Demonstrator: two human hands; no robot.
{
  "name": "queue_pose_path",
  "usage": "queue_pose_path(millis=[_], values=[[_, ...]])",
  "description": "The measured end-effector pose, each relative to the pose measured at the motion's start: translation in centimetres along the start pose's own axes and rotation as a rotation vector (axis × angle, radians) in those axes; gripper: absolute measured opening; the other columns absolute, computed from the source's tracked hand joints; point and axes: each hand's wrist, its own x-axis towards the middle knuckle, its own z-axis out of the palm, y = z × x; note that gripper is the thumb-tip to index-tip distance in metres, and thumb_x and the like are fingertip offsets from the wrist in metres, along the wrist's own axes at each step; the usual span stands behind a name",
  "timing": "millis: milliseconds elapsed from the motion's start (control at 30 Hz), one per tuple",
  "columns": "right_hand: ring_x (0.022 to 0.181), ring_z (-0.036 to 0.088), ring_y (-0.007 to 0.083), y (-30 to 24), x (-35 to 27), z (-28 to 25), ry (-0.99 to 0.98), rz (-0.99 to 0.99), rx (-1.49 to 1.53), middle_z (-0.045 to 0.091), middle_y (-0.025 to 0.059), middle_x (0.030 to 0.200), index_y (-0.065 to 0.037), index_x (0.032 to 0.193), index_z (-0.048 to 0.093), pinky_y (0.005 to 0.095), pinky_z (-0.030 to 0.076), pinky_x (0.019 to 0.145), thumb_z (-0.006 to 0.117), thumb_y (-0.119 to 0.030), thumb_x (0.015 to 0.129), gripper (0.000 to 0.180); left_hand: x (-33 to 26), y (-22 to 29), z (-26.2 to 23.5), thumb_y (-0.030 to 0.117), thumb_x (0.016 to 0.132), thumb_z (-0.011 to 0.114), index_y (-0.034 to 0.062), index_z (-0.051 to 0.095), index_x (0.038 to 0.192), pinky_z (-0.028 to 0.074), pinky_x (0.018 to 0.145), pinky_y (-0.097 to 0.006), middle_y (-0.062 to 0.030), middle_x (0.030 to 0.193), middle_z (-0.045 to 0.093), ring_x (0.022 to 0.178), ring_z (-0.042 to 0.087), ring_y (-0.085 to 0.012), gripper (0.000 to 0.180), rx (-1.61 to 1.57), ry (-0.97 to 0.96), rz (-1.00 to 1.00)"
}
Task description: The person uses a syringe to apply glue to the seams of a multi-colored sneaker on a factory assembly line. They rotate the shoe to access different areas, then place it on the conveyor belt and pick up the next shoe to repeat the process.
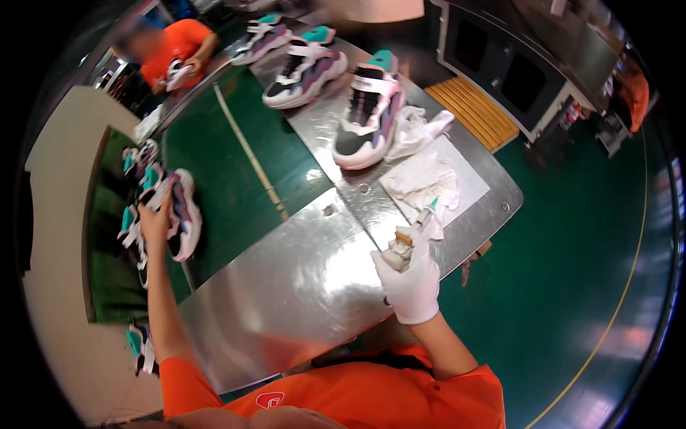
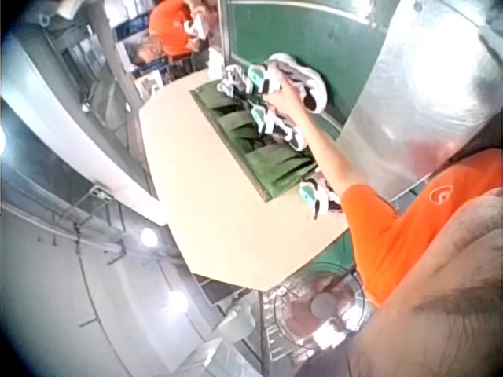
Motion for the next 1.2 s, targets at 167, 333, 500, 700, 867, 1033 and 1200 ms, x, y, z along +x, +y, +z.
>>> queue_pose_path(millis=[167,333,500,700,867,1033,1200], values=[[0.071,0.063,0.0159,0.7,-0.4,-0.8,-0.055,0.048,0.002,0.065,0.0076,0.079,-0.003,0.115,0.051,0.0280,0.051,0.066,0.079,-0.008,0.072,0.052,2.2,4.7,3.7,0.030,0.080,0.071,-0.0097,0.042,0.129,0.033,0.104,-0.046,-0.0296,0.129,0.048,0.121,0.045,-0.0429,0.070,0.749,0.342,0.452],[0.065,0.056,0.0105,1.4,0.0,-1.3,-0.101,0.156,0.137,0.060,0.0068,0.083,-0.001,0.121,0.049,0.0225,0.048,0.061,0.080,-0.002,0.069,0.060,6.1,19.7,16.6,0.046,0.081,0.068,-0.0078,0.040,0.133,0.033,0.105,-0.044,-0.0279,0.133,0.046,0.125,0.044,-0.0387,0.079,-0.083,-0.224,0.823],[0.066,0.052,0.0068,1.4,-0.1,-0.7,-0.079,0.181,0.207,0.064,0.0103,0.093,-0.001,0.120,0.051,0.0188,0.045,0.060,0.080,0.003,0.067,0.060,9.5,27.7,26.3,0.056,0.059,0.080,-0.0055,0.047,0.125,0.045,0.093,-0.038,-0.0227,0.115,0.061,0.107,0.060,-0.0343,0.096,-0.354,-0.599,0.484],[0.079,0.061,0.0157,0.8,0.1,0.4,0.025,0.305,0.234,0.063,0.0111,0.101,-0.002,0.115,0.057,0.0287,0.050,0.069,0.076,0.003,0.069,0.050,2.7,26.4,18.9,0.053,0.052,0.078,-0.0022,0.055,0.107,0.051,0.083,-0.039,-0.0203,0.102,0.065,0.096,0.064,-0.0339,0.081,-0.201,-0.497,0.370],[0.085,0.054,0.0134,1.9,-0.1,-0.2,0.001,0.060,0.039,0.051,0.0070,0.112,-0.007,0.123,0.050,0.0241,0.049,0.070,0.062,0.005,0.082,0.044,-9.9,18.9,6.1,0.056,0.061,0.073,-0.0018,0.050,0.098,0.050,0.073,-0.044,-0.0221,0.096,0.061,0.088,0.062,-0.0382,0.072,-0.056,-0.488,0.336],[0.069,0.058,0.0248,0.8,-1.4,-0.2,0.059,-0.219,-0.267,0.061,0.0122,0.090,-0.001,0.115,0.052,0.0346,0.049,0.058,0.071,-0.025,0.082,0.045,-23.1,10.8,-4.8,0.052,0.071,0.070,-0.0029,0.045,0.098,0.049,0.075,-0.045,-0.0214,0.094,0.056,0.087,0.059,-0.0375,0.066,-0.019,-0.217,-0.059],[0.059,0.051,0.0174,3.5,0.7,-0.4,-0.031,0.029,-0.201,0.058,0.0071,0.083,-0.006,0.118,0.051,0.0295,0.043,0.050,0.069,-0.020,0.083,0.042,-32.0,13.2,-11.4,0.051,0.083,0.061,-0.0220,0.026,0.130,0.053,0.063,-0.043,-0.0334,0.108,0.054,0.084,0.063,-0.0395,0.093,0.089,-0.415,-0.017]])
